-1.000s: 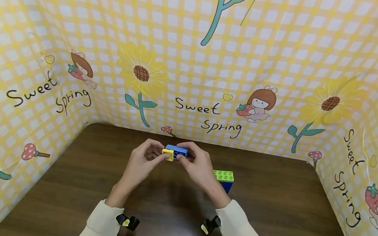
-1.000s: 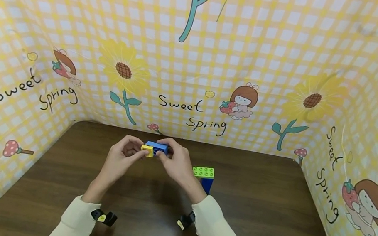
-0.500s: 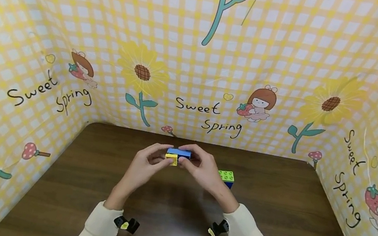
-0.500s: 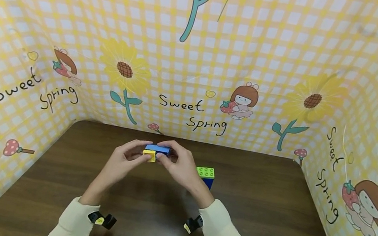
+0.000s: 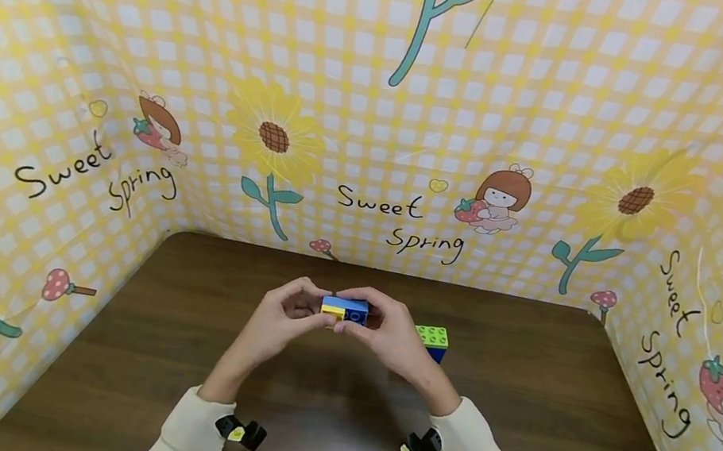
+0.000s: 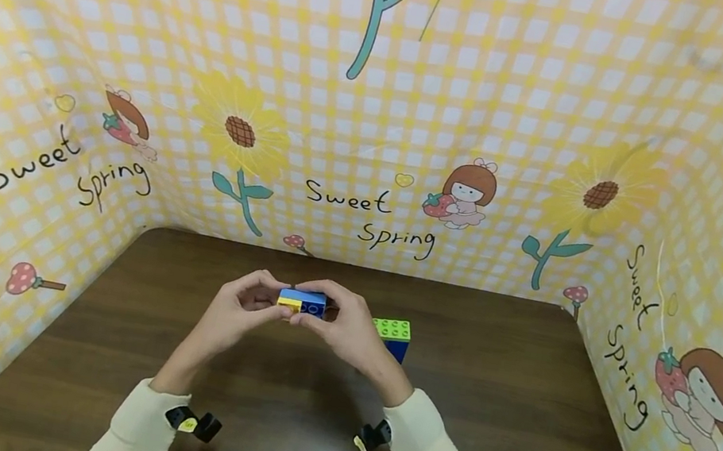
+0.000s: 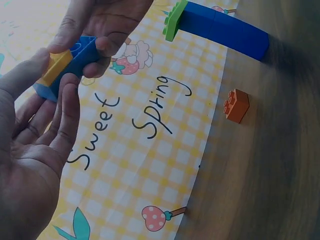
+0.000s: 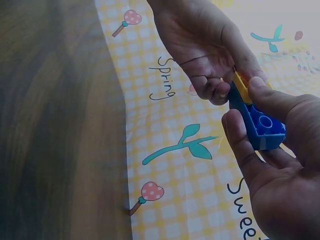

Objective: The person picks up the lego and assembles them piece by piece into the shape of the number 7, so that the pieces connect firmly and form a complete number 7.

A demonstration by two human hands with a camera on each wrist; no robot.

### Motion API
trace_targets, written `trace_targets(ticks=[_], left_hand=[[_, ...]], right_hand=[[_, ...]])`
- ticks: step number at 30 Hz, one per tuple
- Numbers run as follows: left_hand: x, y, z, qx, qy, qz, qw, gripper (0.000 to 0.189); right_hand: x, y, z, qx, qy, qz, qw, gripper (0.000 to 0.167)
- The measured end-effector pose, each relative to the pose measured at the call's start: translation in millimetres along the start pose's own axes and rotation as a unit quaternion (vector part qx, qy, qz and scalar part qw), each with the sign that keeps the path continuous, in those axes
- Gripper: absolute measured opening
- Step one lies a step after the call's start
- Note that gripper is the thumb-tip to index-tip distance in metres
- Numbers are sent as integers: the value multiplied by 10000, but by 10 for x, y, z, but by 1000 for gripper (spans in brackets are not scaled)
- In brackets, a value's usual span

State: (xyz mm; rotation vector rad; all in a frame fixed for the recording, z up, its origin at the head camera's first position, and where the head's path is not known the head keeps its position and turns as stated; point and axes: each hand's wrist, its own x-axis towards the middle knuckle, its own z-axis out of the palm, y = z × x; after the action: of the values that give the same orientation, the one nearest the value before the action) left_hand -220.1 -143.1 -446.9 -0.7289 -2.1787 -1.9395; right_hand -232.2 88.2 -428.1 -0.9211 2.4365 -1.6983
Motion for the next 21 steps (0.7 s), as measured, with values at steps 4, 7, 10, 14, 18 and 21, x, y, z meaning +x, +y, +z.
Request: trace_targets(ticks=[4, 7, 10, 14, 18, 21], left_hand=[[-19, -21, 2, 37, -31, -16, 10000, 28], [-21, -26, 24, 63, -86, 13, 9999, 31], [-24, -33, 53, 127, -91, 174, 9997, 31], [-24, -36, 76, 323, -29, 561, 9979, 27], [-6, -17, 93, 520, 9, 729, 9960, 28], [0, -5, 105, 584, 24, 668, 9960, 29]], right_hand=[[-32, 1, 22, -116, 12, -63, 9999, 40], [-52, -4, 23, -176, 137, -110, 9997, 39], [-71, -14, 15, -197, 223, -176, 9994, 38], [-76, -22, 12, -235, 304, -370, 9986, 37], [-74, -30, 2, -294, 394, -525, 9974, 36], [-78, -23, -5, -315, 396, -504, 9974, 36]])
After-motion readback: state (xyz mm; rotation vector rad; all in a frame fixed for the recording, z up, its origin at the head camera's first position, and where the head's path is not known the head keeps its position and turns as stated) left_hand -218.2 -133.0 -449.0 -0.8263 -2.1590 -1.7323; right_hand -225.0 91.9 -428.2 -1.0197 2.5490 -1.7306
